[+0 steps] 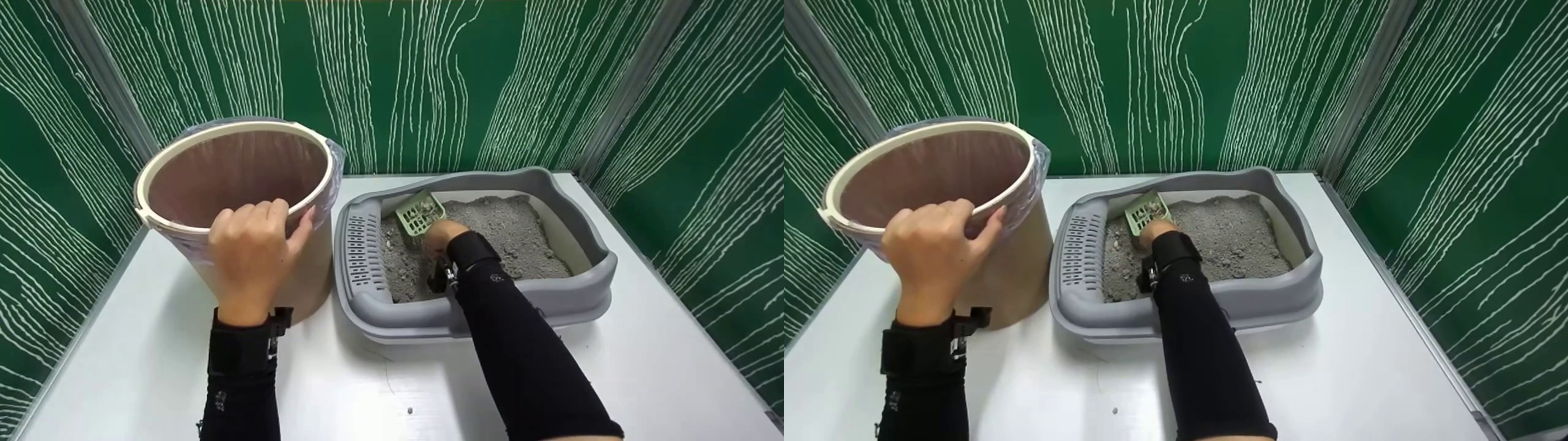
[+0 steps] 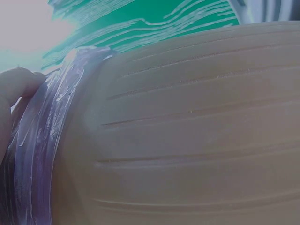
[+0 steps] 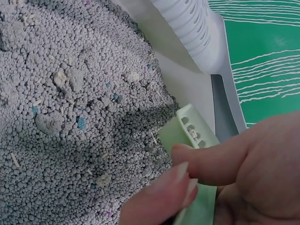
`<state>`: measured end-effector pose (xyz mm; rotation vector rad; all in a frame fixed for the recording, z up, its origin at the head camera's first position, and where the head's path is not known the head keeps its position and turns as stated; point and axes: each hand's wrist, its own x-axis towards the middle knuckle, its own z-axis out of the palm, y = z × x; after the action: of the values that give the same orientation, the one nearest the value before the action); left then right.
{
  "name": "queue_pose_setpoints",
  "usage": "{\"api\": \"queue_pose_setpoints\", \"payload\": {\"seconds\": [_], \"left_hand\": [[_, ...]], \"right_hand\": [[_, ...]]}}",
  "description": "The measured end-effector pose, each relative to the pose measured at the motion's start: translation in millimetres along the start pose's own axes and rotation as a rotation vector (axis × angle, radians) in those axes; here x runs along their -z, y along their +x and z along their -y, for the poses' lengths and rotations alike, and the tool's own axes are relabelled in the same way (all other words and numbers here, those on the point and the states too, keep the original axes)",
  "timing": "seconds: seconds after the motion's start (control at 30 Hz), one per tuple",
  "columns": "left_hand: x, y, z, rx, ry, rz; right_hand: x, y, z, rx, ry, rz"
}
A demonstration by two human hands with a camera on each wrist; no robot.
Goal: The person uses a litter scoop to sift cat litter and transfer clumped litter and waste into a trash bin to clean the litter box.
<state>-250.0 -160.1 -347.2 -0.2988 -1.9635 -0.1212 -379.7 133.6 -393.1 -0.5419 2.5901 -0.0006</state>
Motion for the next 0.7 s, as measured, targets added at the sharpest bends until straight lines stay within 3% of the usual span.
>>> {"api": "queue_pose_setpoints", "payload": {"seconds": [0.03,0.2,0.33,0.53,0.63,0.7], "left_hand": [[0.1,0.0,0.1,-0.001,0.001,-0.001],[0.4,-0.3,0.5,-0.003,0.002,0.004],[1.1,0.2,0.5,-0.004,0.003,0.01],[0.4,1.1,0.1,-0.002,-0.003,0.011],[0.2,0.4,0.3,-0.002,-0.002,0.017],[-0.1,-0.1,0.5,0.0,-0.002,0.019]], "right_hand": [[0.7,0.3,-0.1,0.036,-0.062,0.005],[1.8,-0.5,2.3,-0.018,0.019,0.009],[2.8,-2.0,4.2,-0.016,0.023,0.013],[3.1,-3.8,2.6,-0.143,0.38,-0.062],[5.8,-4.8,0.2,-0.14,0.447,-0.064],[10.0,-7.5,-1.6,-0.102,0.382,-0.041]]}}
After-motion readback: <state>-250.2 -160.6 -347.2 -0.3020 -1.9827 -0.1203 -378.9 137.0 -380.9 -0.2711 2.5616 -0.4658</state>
